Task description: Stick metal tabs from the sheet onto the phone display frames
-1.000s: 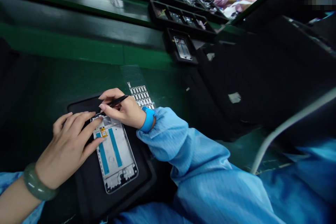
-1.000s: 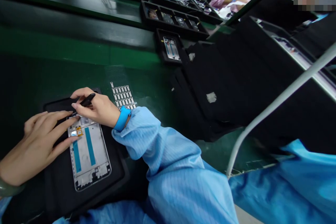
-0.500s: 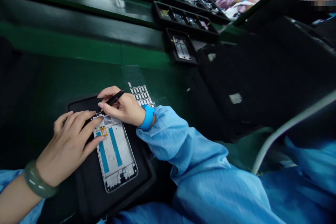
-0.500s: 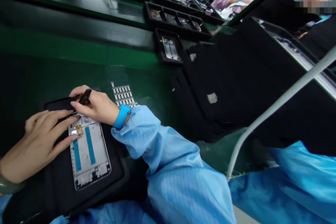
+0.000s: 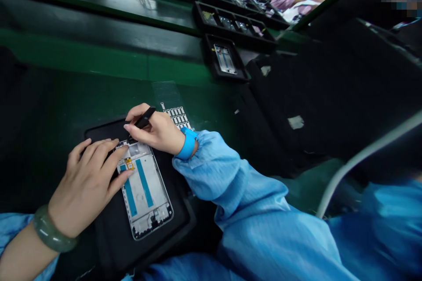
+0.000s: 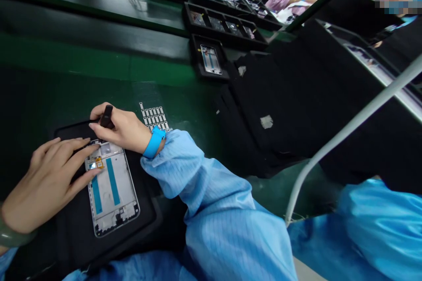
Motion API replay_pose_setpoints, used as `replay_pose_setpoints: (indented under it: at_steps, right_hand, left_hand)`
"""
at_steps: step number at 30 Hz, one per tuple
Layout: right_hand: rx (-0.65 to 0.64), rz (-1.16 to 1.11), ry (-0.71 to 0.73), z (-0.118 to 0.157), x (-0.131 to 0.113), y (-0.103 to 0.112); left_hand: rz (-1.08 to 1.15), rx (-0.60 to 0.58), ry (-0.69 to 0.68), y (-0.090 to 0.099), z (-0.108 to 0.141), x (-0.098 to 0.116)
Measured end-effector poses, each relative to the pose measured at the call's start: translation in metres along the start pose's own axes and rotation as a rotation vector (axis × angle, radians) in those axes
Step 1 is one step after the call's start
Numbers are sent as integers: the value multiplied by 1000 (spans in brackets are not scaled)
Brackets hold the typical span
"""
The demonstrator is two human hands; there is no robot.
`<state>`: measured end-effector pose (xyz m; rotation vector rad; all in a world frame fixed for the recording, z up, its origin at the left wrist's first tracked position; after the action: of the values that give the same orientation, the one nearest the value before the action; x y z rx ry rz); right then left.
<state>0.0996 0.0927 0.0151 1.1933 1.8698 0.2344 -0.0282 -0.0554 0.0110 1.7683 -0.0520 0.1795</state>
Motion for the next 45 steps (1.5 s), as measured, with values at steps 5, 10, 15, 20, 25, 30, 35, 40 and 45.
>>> replay_pose_setpoints:
  at_steps: [5, 10, 15, 20, 25, 30, 35, 40, 45]
  right_hand:
    - [-130, 5, 29, -3, -4, -1]
    - [-145, -8, 18, -5, -5, 0]
    - [-113, -21, -14, -4, 1, 1]
    - [-211, 17, 173, -4, -5, -1]
    - [-151, 175, 134, -12, 2, 22]
    - [-460, 539, -52, -21, 37, 38]
    - [-667, 481, -25, -22, 48, 30]
    - [-760, 537, -24, -34, 44, 40]
    - [-472, 745, -459, -59, 86, 95]
  left_hand:
    - [8, -1, 2, -1, 0, -1]
    - [8, -5, 1, -2, 0, -1]
    - [9, 7, -12, -2, 0, -1]
    - [-6, 12, -14, -2, 0, -2]
    - [-110, 6, -45, -2, 3, 3]
    - [-134, 5, -34, -2, 5, 7]
    - [-34, 11, 7, -5, -1, 0]
    - [38, 70, 47, -3, -4, -10]
    - [122, 242, 183, 1, -6, -23]
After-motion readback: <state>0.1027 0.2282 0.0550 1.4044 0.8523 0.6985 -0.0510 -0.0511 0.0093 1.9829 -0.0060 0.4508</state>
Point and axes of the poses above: each hand's wrist, its own z-axis away from the middle knuckle, its own y-axis out of the back of the hand, x = y × z, the point moved 1 cm from there along -z, towards the middle knuckle, and after that the axes turned 15 degrees about y, right-handed, at the moved point
